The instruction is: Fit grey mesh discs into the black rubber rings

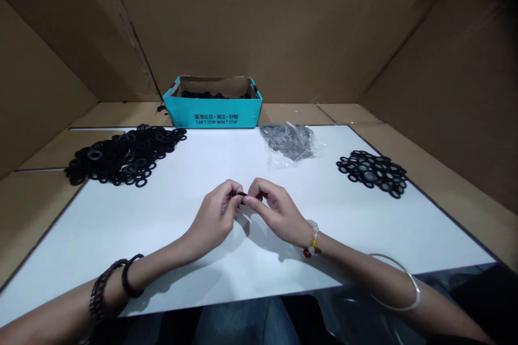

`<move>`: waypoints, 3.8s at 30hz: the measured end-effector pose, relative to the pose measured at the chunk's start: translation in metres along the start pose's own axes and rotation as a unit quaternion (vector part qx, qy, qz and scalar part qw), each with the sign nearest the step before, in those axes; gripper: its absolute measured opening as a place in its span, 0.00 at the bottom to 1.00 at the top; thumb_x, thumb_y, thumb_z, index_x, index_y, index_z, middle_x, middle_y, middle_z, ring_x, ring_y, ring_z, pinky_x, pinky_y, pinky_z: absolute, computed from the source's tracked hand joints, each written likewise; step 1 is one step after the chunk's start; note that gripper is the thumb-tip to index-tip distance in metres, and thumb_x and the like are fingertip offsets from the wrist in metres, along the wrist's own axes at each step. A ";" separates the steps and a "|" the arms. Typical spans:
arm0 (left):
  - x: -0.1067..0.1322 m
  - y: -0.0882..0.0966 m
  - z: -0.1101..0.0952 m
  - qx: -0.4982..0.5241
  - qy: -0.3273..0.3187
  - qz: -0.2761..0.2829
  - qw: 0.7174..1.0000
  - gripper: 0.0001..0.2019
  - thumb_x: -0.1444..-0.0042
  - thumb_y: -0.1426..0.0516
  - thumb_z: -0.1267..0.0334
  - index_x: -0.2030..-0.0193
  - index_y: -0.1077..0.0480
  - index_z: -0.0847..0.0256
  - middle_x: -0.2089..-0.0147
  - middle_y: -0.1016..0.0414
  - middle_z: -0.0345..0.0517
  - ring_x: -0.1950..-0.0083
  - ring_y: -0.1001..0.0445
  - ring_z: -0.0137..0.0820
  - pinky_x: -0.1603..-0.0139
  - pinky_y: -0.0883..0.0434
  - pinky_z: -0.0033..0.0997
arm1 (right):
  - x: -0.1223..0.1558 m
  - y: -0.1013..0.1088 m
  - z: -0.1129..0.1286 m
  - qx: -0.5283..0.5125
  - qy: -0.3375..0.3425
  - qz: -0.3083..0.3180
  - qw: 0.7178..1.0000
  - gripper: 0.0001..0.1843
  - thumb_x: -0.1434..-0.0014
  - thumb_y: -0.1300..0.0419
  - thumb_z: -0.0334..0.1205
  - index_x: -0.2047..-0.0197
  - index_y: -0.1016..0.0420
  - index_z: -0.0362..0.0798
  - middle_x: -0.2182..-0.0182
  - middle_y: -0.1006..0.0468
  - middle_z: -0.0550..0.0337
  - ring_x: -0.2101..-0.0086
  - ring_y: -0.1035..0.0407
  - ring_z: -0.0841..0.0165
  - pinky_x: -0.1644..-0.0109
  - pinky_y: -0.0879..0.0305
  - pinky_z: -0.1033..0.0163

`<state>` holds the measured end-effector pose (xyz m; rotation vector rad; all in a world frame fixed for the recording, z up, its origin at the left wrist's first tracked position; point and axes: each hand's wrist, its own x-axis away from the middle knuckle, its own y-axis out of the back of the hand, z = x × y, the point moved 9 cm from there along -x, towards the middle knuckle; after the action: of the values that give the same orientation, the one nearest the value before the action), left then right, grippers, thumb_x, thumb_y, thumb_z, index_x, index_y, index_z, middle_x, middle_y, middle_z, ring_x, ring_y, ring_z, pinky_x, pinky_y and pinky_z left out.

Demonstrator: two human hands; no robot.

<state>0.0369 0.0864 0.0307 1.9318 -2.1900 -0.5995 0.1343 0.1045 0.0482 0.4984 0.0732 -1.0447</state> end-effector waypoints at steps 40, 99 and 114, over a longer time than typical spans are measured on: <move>-0.010 0.007 0.016 0.204 0.097 0.001 0.974 0.06 0.53 0.40 0.63 0.72 0.31 0.64 0.73 0.32 0.40 0.70 0.35 0.25 0.69 0.38 0.25 | 0.006 -0.005 0.028 0.183 0.180 -0.053 0.965 0.11 0.41 0.51 0.32 0.76 0.45 0.49 0.80 0.44 0.65 0.76 0.47 0.72 0.71 0.47 0.65; -0.055 0.187 0.057 -0.492 -0.035 -0.245 0.835 0.12 0.45 0.48 0.61 0.60 0.26 0.60 0.45 0.38 0.56 0.43 0.44 0.53 0.48 0.44 0.48 | 0.041 0.273 -0.097 0.518 -0.407 -0.166 0.734 0.07 0.57 0.33 0.39 0.70 0.22 0.55 0.66 0.29 0.47 0.54 0.41 0.46 0.57 0.53 0.35; -0.049 0.187 0.039 -0.405 -0.062 -0.327 0.852 0.11 0.46 0.47 0.58 0.65 0.27 0.62 0.54 0.30 0.53 0.47 0.37 0.46 0.47 0.42 0.47 | -0.007 0.191 -0.063 0.553 -0.190 -0.092 0.806 0.09 0.43 0.46 0.40 0.65 0.26 0.49 0.64 0.25 0.51 0.61 0.34 0.59 0.57 0.45 0.52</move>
<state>-0.1413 0.1576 0.0765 2.0608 -0.9318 -1.4755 0.3028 0.2137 0.0629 1.3412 -0.9233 -1.3006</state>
